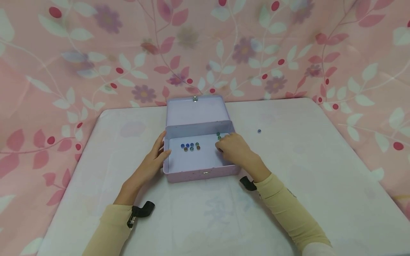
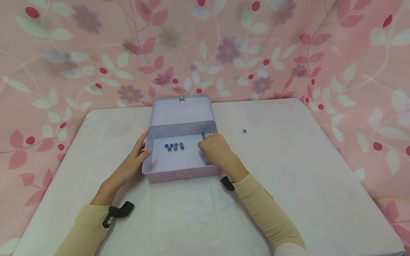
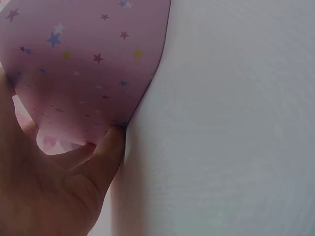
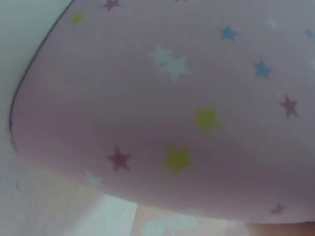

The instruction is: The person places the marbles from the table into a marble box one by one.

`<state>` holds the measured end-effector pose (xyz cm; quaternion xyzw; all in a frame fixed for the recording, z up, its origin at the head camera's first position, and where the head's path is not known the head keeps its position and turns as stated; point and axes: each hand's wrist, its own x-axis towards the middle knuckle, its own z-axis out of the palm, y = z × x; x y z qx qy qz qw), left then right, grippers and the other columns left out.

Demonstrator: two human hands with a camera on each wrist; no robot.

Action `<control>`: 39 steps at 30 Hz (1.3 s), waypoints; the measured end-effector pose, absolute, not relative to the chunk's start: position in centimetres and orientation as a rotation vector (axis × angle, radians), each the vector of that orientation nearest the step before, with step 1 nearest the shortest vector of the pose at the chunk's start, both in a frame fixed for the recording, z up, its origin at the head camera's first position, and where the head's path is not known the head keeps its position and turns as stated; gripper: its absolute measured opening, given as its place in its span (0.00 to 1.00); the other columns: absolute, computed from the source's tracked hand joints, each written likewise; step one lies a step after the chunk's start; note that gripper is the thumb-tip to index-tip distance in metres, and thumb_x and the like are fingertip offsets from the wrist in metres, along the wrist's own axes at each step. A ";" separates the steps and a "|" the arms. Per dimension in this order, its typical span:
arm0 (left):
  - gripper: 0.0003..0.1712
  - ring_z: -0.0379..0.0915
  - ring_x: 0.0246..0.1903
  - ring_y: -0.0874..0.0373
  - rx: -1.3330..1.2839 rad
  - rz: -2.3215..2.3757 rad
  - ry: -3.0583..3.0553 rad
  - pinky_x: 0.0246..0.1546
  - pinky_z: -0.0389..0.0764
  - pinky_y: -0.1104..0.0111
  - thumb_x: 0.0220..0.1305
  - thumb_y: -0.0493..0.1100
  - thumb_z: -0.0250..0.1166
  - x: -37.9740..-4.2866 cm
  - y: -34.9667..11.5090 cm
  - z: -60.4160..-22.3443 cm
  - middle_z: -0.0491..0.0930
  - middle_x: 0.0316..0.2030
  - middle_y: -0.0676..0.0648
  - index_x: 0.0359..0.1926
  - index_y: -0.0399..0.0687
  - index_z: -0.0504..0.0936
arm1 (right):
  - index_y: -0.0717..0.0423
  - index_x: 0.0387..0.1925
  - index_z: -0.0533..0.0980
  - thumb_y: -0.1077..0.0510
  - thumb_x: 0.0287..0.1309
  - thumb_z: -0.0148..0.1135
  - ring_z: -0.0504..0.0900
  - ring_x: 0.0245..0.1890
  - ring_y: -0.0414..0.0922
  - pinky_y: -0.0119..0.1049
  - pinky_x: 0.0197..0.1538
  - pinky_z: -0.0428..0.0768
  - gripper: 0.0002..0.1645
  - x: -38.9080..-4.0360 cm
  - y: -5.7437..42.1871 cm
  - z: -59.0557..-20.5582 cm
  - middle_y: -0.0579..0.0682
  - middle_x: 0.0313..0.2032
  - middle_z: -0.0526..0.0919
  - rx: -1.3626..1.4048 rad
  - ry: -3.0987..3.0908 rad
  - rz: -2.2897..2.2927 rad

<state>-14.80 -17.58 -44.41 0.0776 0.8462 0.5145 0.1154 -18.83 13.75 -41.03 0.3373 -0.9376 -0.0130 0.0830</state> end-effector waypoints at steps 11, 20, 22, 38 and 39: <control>0.39 0.43 0.77 0.36 0.230 1.500 2.487 0.62 0.66 0.35 0.75 0.59 0.49 -14.9 -17.6 -44.4 0.40 0.80 0.43 0.73 0.92 0.34 | 0.55 0.38 0.84 0.67 0.60 0.60 0.83 0.38 0.45 0.41 0.45 0.82 0.09 -19.5 14.6 -39.7 0.47 0.36 0.86 0.988 -2.958 0.307; 0.40 0.43 0.78 0.37 0.233 1.501 2.482 0.63 0.66 0.35 0.75 0.60 0.49 -14.9 -17.6 -44.3 0.39 0.80 0.45 0.73 0.92 0.34 | 0.56 0.43 0.82 0.66 0.62 0.59 0.79 0.52 0.51 0.48 0.58 0.78 0.10 -21.3 18.9 -37.4 0.51 0.45 0.83 0.734 -2.818 0.581; 0.40 0.43 0.78 0.37 0.236 1.508 2.478 0.63 0.66 0.35 0.75 0.59 0.49 -14.9 -17.6 -44.3 0.39 0.80 0.45 0.73 0.92 0.34 | 0.57 0.44 0.82 0.65 0.62 0.60 0.79 0.52 0.52 0.50 0.58 0.77 0.11 -21.9 20.3 -37.5 0.52 0.46 0.83 0.642 -2.811 0.602; 0.39 0.44 0.77 0.38 0.255 1.528 2.470 0.63 0.67 0.35 0.76 0.58 0.49 -14.8 -17.7 -44.4 0.40 0.80 0.43 0.74 0.90 0.34 | 0.66 0.55 0.77 0.66 0.59 0.51 0.73 0.61 0.64 0.60 0.63 0.71 0.23 -24.8 26.6 -41.7 0.66 0.56 0.76 0.268 -3.039 0.623; 0.40 0.44 0.77 0.38 0.255 1.528 2.470 0.63 0.67 0.35 0.76 0.58 0.49 -14.8 -17.7 -44.4 0.40 0.80 0.43 0.74 0.90 0.34 | 0.66 0.55 0.77 0.67 0.58 0.51 0.73 0.61 0.64 0.60 0.63 0.70 0.23 -24.8 26.7 -41.9 0.66 0.56 0.76 0.262 -3.059 0.618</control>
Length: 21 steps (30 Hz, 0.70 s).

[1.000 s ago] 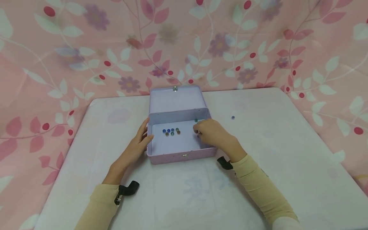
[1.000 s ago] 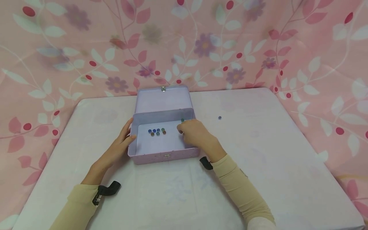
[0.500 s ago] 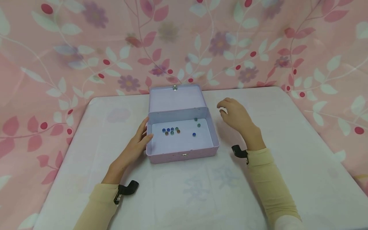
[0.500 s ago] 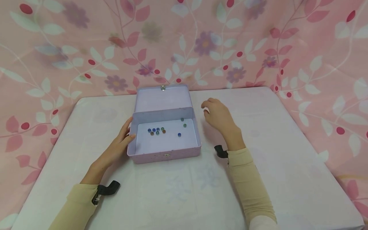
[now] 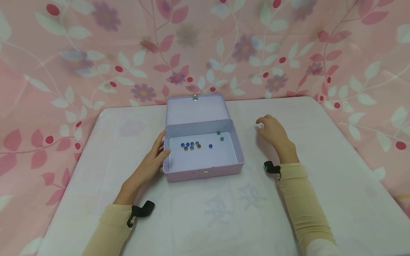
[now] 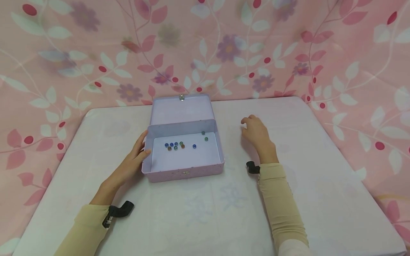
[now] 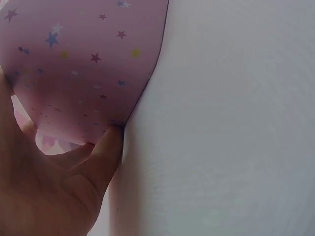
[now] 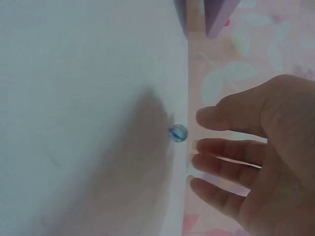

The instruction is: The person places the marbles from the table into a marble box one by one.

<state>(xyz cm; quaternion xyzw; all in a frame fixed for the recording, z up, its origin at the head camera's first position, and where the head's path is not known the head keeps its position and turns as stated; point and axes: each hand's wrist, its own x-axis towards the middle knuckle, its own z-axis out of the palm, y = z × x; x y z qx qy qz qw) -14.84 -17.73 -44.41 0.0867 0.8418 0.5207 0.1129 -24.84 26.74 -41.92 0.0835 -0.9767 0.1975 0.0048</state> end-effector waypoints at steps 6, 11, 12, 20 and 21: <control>0.39 0.44 0.77 0.37 0.259 1.529 2.472 0.63 0.67 0.35 0.76 0.58 0.49 -14.8 -17.7 -44.4 0.41 0.80 0.43 0.74 0.90 0.34 | 0.67 0.52 0.79 0.69 0.56 0.47 0.77 0.54 0.62 0.58 0.60 0.73 0.23 -24.8 26.9 -42.6 0.67 0.50 0.78 0.264 -3.106 0.599; 0.39 0.43 0.78 0.37 0.254 1.519 2.476 0.63 0.67 0.35 0.75 0.59 0.49 -14.8 -17.7 -44.5 0.40 0.80 0.45 0.74 0.90 0.34 | 0.67 0.48 0.80 0.70 0.56 0.46 0.77 0.52 0.62 0.58 0.59 0.73 0.22 -24.6 26.8 -42.8 0.66 0.46 0.79 0.249 -3.108 0.606; 0.39 0.43 0.78 0.37 0.253 1.518 2.476 0.63 0.67 0.35 0.76 0.59 0.49 -14.8 -17.7 -44.5 0.40 0.80 0.45 0.74 0.90 0.34 | 0.67 0.47 0.81 0.70 0.56 0.46 0.77 0.51 0.62 0.57 0.59 0.73 0.21 -24.6 26.8 -42.8 0.66 0.45 0.79 0.248 -3.107 0.606; 0.39 0.44 0.77 0.37 0.243 1.518 2.476 0.63 0.67 0.36 0.75 0.59 0.49 -14.8 -17.6 -44.4 0.42 0.80 0.44 0.74 0.91 0.34 | 0.64 0.42 0.81 0.69 0.56 0.47 0.77 0.44 0.58 0.54 0.50 0.76 0.18 -24.6 26.6 -42.7 0.64 0.43 0.81 0.223 -3.161 0.606; 0.39 0.44 0.77 0.37 0.241 1.518 2.475 0.63 0.67 0.36 0.75 0.59 0.49 -14.8 -17.6 -44.3 0.42 0.80 0.44 0.74 0.91 0.34 | 0.64 0.42 0.81 0.69 0.56 0.48 0.77 0.43 0.58 0.54 0.49 0.76 0.18 -24.6 26.6 -42.7 0.64 0.43 0.81 0.218 -3.171 0.608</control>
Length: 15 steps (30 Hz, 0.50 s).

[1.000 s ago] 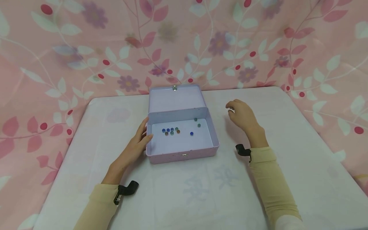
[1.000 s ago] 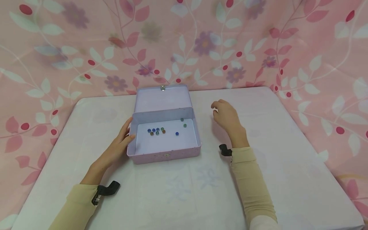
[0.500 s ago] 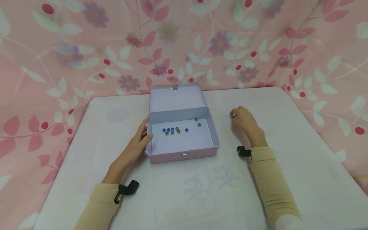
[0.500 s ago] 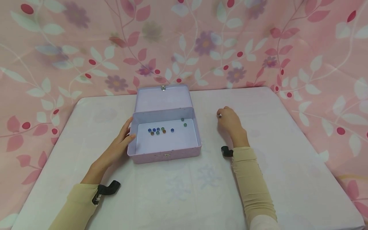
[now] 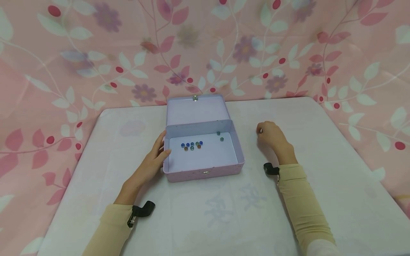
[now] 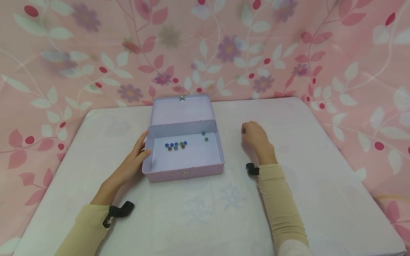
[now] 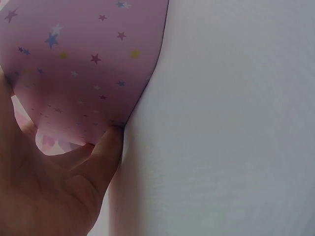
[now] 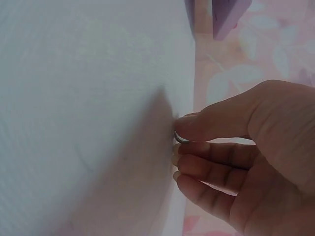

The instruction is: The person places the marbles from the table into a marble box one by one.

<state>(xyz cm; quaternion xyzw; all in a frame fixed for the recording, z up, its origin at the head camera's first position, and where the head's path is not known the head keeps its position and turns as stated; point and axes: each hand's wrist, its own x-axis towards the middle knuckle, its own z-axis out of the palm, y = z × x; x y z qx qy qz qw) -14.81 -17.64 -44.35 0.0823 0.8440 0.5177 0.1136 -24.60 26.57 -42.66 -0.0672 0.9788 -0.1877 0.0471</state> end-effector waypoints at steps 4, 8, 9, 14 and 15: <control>0.39 0.44 0.77 0.37 0.241 1.523 2.469 0.63 0.67 0.36 0.75 0.59 0.49 -14.8 -17.7 -44.4 0.42 0.80 0.44 0.73 0.92 0.35 | 0.64 0.43 0.81 0.68 0.58 0.48 0.77 0.44 0.58 0.54 0.50 0.77 0.17 -24.6 26.5 -42.7 0.64 0.44 0.82 -0.216 2.967 -0.560; 0.39 0.44 0.77 0.37 0.243 1.521 2.470 0.63 0.66 0.36 0.75 0.59 0.49 -14.8 -17.7 -44.4 0.42 0.80 0.45 0.73 0.92 0.34 | 0.64 0.43 0.81 0.67 0.58 0.49 0.77 0.43 0.57 0.54 0.50 0.77 0.17 -24.5 26.2 -42.4 0.63 0.42 0.82 -0.274 2.998 -0.561; 0.39 0.44 0.77 0.37 0.242 1.521 2.470 0.63 0.66 0.36 0.75 0.59 0.49 -14.8 -17.6 -44.4 0.42 0.80 0.45 0.74 0.92 0.34 | 0.65 0.43 0.81 0.67 0.58 0.49 0.77 0.43 0.57 0.54 0.49 0.77 0.17 -24.5 26.0 -42.2 0.63 0.41 0.81 -0.295 3.012 -0.569; 0.39 0.44 0.77 0.37 0.239 1.519 2.475 0.63 0.66 0.35 0.75 0.59 0.48 -14.8 -17.6 -44.4 0.41 0.80 0.44 0.74 0.91 0.34 | 0.64 0.42 0.81 0.67 0.56 0.51 0.75 0.37 0.54 0.49 0.43 0.76 0.16 -23.7 24.4 -40.3 0.60 0.35 0.79 -0.423 3.087 -0.620; 0.39 0.44 0.77 0.37 0.238 1.517 2.476 0.63 0.66 0.35 0.75 0.60 0.48 -14.8 -17.6 -44.4 0.41 0.80 0.44 0.74 0.91 0.34 | 0.64 0.42 0.81 0.67 0.56 0.52 0.75 0.36 0.54 0.48 0.43 0.75 0.15 -23.5 23.9 -39.9 0.59 0.35 0.78 -0.448 3.099 -0.635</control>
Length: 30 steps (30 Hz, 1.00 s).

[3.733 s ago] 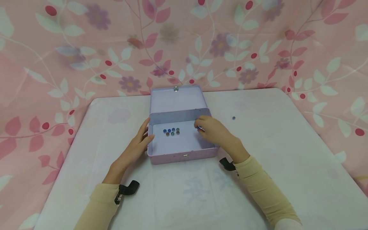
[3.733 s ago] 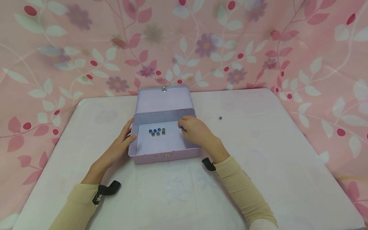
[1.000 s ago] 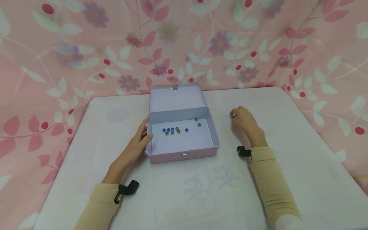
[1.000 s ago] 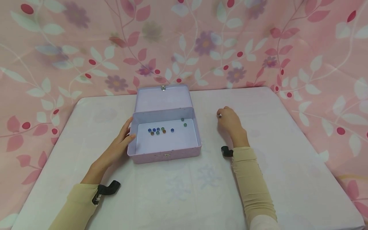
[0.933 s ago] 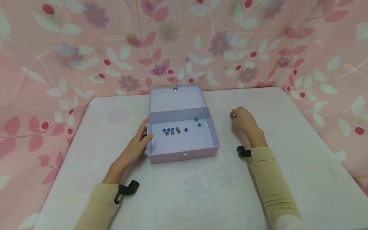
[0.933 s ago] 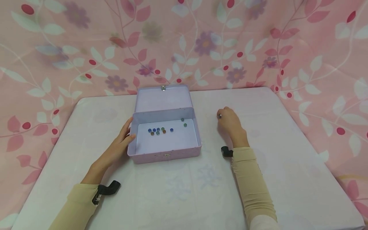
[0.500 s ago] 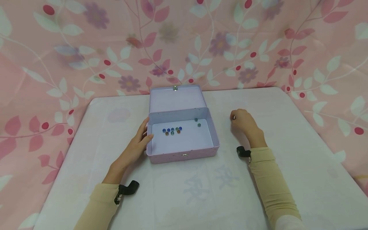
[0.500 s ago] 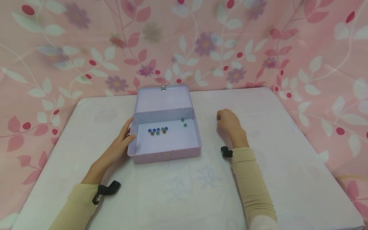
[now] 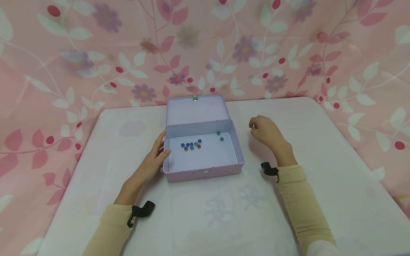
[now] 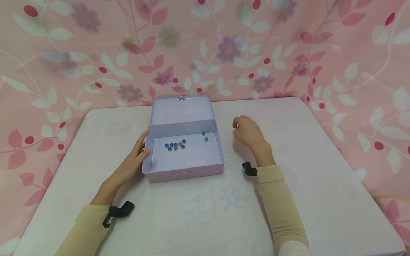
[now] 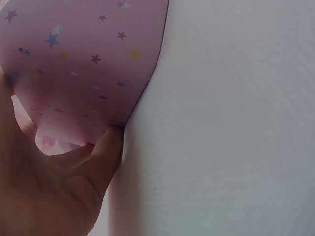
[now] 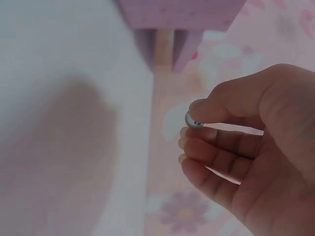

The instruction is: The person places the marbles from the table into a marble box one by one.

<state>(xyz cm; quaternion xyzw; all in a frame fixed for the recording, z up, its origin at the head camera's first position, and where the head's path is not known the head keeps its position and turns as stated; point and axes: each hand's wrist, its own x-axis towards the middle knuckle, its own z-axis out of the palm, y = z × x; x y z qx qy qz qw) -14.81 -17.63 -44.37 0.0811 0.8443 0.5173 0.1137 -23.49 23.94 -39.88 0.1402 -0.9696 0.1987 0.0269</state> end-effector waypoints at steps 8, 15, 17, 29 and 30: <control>0.39 0.44 0.77 0.37 0.241 1.514 2.480 0.62 0.67 0.35 0.75 0.60 0.48 -14.8 -17.7 -44.4 0.41 0.80 0.44 0.74 0.91 0.34 | 0.58 0.40 0.81 0.67 0.59 0.56 0.76 0.36 0.49 0.43 0.41 0.76 0.10 -21.5 20.3 -37.6 0.53 0.34 0.78 0.560 -2.867 0.745; 0.39 0.43 0.77 0.37 0.238 1.524 2.469 0.63 0.66 0.36 0.74 0.62 0.49 -14.9 -17.8 -44.4 0.41 0.80 0.44 0.74 0.92 0.34 | 0.56 0.39 0.81 0.67 0.59 0.59 0.77 0.37 0.48 0.40 0.42 0.78 0.09 -20.5 18.0 -37.5 0.49 0.35 0.79 0.764 -2.810 0.782; 0.39 0.44 0.77 0.37 0.239 1.524 2.468 0.63 0.66 0.36 0.74 0.62 0.49 -14.9 -17.8 -44.4 0.41 0.80 0.44 0.74 0.92 0.34 | 0.56 0.39 0.81 0.67 0.59 0.61 0.78 0.37 0.47 0.38 0.41 0.78 0.08 -20.3 17.4 -37.7 0.49 0.35 0.79 0.813 -2.816 0.751; 0.40 0.43 0.77 0.37 0.213 1.511 2.446 0.64 0.66 0.37 0.76 0.57 0.48 -14.2 -17.2 -42.5 0.41 0.79 0.40 0.77 0.83 0.34 | 0.56 0.39 0.83 0.65 0.58 0.65 0.80 0.35 0.42 0.37 0.40 0.82 0.07 -19.4 14.4 -40.1 0.46 0.36 0.81 1.013 -2.865 0.452; 0.40 0.43 0.77 0.36 0.213 1.508 2.444 0.64 0.66 0.37 0.76 0.57 0.48 -14.0 -17.0 -42.0 0.41 0.79 0.39 0.77 0.80 0.34 | 0.55 0.38 0.83 0.65 0.57 0.66 0.80 0.34 0.42 0.37 0.39 0.82 0.07 -19.3 14.3 -40.3 0.46 0.35 0.81 1.015 -2.858 0.415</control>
